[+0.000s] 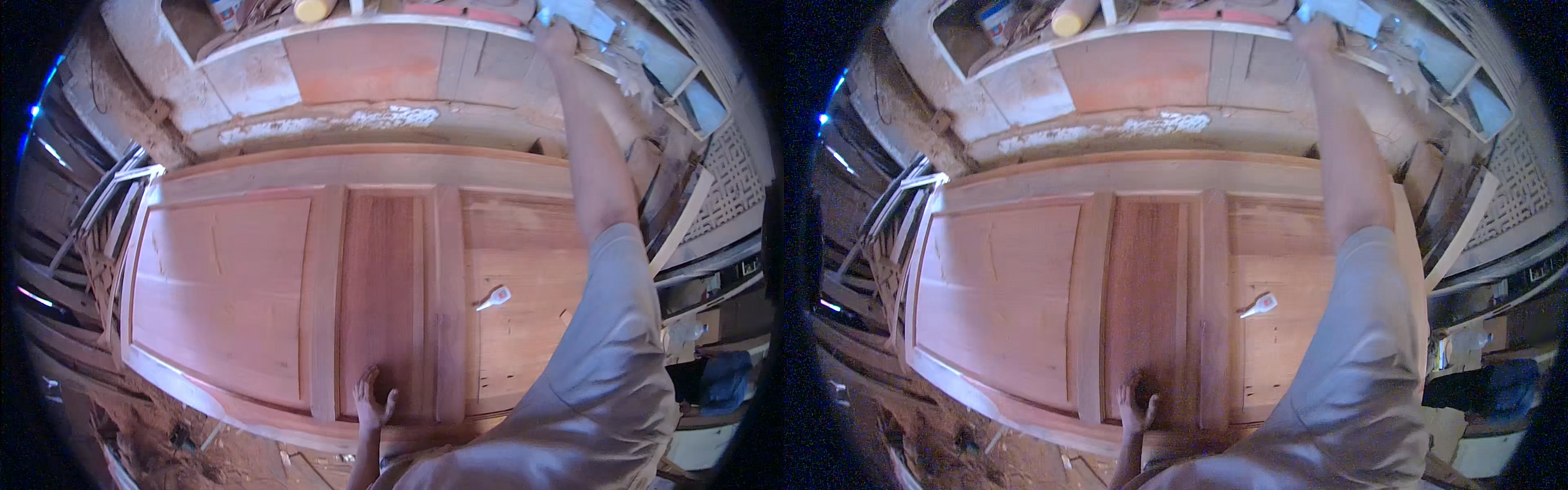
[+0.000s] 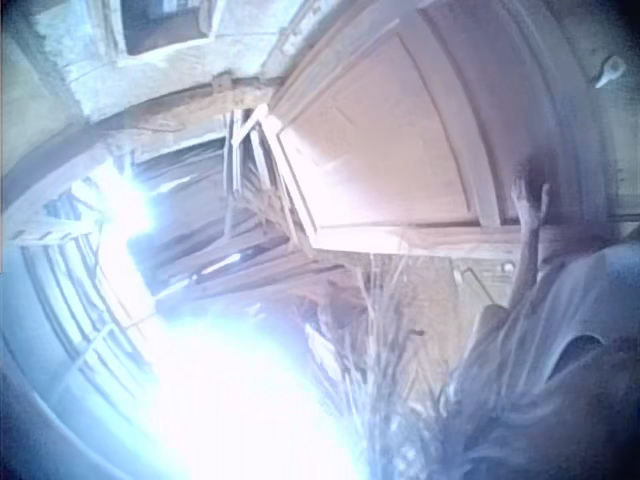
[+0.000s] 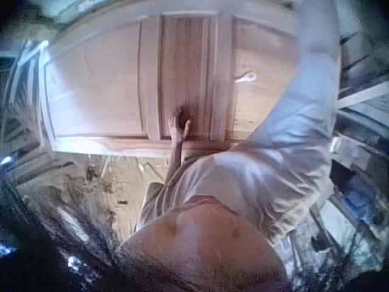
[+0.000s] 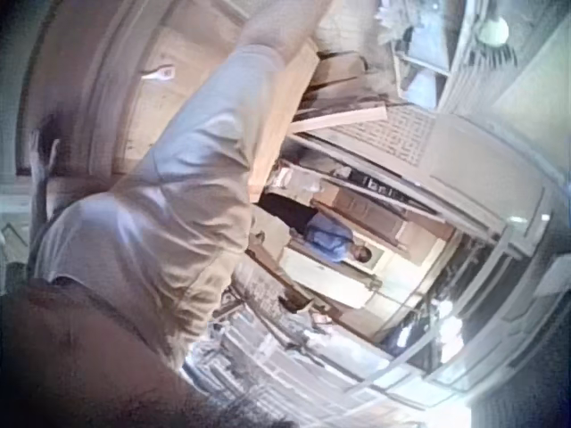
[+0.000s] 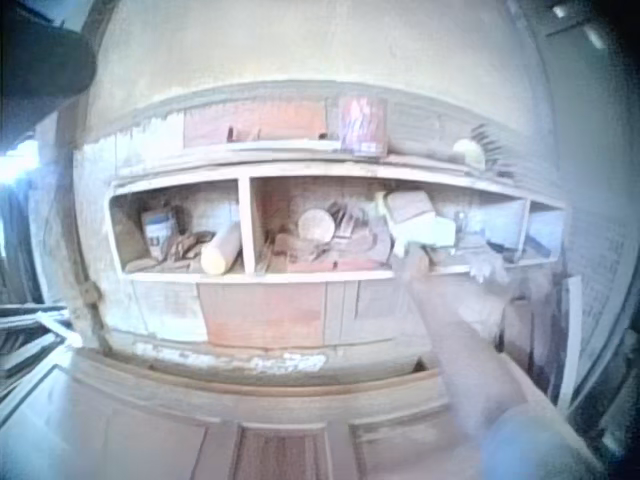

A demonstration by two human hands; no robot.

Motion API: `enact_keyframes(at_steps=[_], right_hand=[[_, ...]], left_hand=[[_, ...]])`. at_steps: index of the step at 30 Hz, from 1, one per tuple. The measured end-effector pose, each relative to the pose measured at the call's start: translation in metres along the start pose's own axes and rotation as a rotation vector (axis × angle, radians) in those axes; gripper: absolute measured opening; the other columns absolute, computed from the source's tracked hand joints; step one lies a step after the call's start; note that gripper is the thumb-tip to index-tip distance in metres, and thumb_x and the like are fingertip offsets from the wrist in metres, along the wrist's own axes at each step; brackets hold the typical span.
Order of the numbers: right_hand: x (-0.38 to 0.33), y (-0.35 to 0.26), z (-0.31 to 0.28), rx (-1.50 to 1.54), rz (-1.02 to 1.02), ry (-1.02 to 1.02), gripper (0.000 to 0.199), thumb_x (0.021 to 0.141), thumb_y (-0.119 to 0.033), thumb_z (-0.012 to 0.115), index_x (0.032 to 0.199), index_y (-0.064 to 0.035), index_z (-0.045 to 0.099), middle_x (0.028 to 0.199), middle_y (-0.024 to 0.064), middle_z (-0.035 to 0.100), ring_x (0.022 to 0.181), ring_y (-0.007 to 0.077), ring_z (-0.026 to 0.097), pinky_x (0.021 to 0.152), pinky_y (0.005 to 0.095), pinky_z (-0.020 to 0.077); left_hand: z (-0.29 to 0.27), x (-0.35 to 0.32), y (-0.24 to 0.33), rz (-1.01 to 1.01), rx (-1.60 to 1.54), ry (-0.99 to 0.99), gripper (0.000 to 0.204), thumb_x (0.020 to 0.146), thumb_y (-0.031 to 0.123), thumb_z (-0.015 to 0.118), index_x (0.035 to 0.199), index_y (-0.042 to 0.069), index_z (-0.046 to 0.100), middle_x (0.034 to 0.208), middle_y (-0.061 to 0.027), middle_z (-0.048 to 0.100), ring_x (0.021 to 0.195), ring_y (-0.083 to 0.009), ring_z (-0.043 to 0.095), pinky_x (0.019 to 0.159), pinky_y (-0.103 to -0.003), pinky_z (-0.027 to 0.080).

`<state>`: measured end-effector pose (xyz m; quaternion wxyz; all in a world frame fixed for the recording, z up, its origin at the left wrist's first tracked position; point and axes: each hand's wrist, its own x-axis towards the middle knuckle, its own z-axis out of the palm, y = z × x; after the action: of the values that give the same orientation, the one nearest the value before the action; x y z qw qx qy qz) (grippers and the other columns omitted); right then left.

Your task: The person rubs a wooden block over the panels of a wooden cabinet, dips the block into a bucket of liquid, and applies glue from a squeeze bottle to the wood joints.

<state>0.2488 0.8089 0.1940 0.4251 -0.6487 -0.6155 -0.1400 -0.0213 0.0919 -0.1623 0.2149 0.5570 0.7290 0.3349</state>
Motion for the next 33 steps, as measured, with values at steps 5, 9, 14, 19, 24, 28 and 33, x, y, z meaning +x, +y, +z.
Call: enact_keyframes(at_steps=[5, 9, 14, 19, 24, 28, 33], right_hand=[[0.047, 0.075, 0.034, -0.230, -0.057, 0.094, 0.059, 0.088, -0.052, 0.057, 0.118, -0.0018, 0.061, 0.113, 0.0224, 0.066, 0.105, 0.0368, 0.064, 0.091, 0.0443, 0.0501], [0.031, 0.069, 0.015, 0.099, -0.109, 0.131, 0.047, 0.092, -0.036, 0.058, 0.112, 0.0063, 0.054, 0.100, 0.0192, 0.067, 0.091, 0.0282, 0.066, 0.078, 0.0399, 0.0529], [-0.116, 0.039, -0.077, 0.612, 0.201, -0.330, 0.046, 0.099, -0.041, 0.052, 0.124, -0.0026, 0.057, 0.096, 0.0094, 0.067, 0.081, 0.0173, 0.066, 0.073, 0.0310, 0.0526], [-0.328, 0.101, -0.175, 0.803, 0.349, -0.580, 0.036, 0.102, -0.034, 0.051, 0.117, -0.0015, 0.055, 0.080, 0.0034, 0.062, 0.060, 0.0104, 0.058, 0.052, 0.0256, 0.0459], [-0.514, 0.193, -0.241, 0.818, 0.714, -0.575, 0.033, 0.101, -0.043, 0.049, 0.094, -0.0104, 0.053, 0.067, -0.0014, 0.049, 0.054, 0.0069, 0.044, 0.049, 0.0234, 0.0368], [-0.589, 0.214, -0.296, 1.185, 1.276, -0.384, 0.033, 0.101, -0.043, 0.048, 0.092, -0.0121, 0.054, 0.063, -0.0038, 0.040, 0.051, 0.0071, 0.035, 0.046, 0.0221, 0.0294], [-0.646, 0.275, -0.357, 1.671, 1.459, -0.367, 0.022, 0.099, -0.033, 0.054, 0.098, -0.0109, 0.058, 0.065, -0.0027, 0.041, 0.053, 0.0085, 0.036, 0.045, 0.0221, 0.0296]], left_hand=[[0.001, 0.005, 0.006, 0.014, -0.053, -0.003, 0.062, 0.083, 0.039, 0.071, 0.129, 0.002, 0.052, 0.132, -0.0171, 0.055, 0.121, -0.0359, 0.050, 0.101, -0.048, 0.038], [0.002, 0.002, 0.003, 0.048, -0.032, 0.015, 0.061, 0.084, 0.040, 0.070, 0.128, 0.002, 0.053, 0.131, -0.0171, 0.056, 0.119, -0.0360, 0.051, 0.101, -0.047, 0.038], [0.000, -0.006, -0.001, 0.012, -0.007, -0.022, 0.060, 0.085, 0.038, 0.069, 0.129, 0.002, 0.052, 0.131, -0.0174, 0.056, 0.120, -0.0367, 0.051, 0.102, -0.048, 0.037], [0.010, -0.004, -0.001, 0.062, -0.002, 0.063, 0.056, 0.086, 0.034, 0.069, 0.129, 0.003, 0.053, 0.129, -0.0180, 0.056, 0.119, -0.0380, 0.051, 0.102, -0.049, 0.037], [0.011, -0.012, -0.004, 0.045, 0.100, 0.106, 0.054, 0.088, 0.032, 0.067, 0.129, -0.001, 0.053, 0.121, -0.0186, 0.060, 0.110, -0.0399, 0.053, 0.097, -0.050, 0.038], [0.025, -0.013, -0.006, 0.087, 0.227, 0.184, 0.055, 0.089, 0.035, 0.066, 0.128, -0.001, 0.054, 0.123, -0.0229, 0.058, 0.116, -0.0448, 0.050, 0.102, -0.053, 0.036], [0.021, -0.007, 0.002, 0.085, 0.043, 0.167, 0.041, 0.089, 0.024, 0.067, 0.121, 0.000, 0.060, 0.120, -0.0197, 0.062, 0.113, -0.0366, 0.057, 0.099, -0.046, 0.042]])
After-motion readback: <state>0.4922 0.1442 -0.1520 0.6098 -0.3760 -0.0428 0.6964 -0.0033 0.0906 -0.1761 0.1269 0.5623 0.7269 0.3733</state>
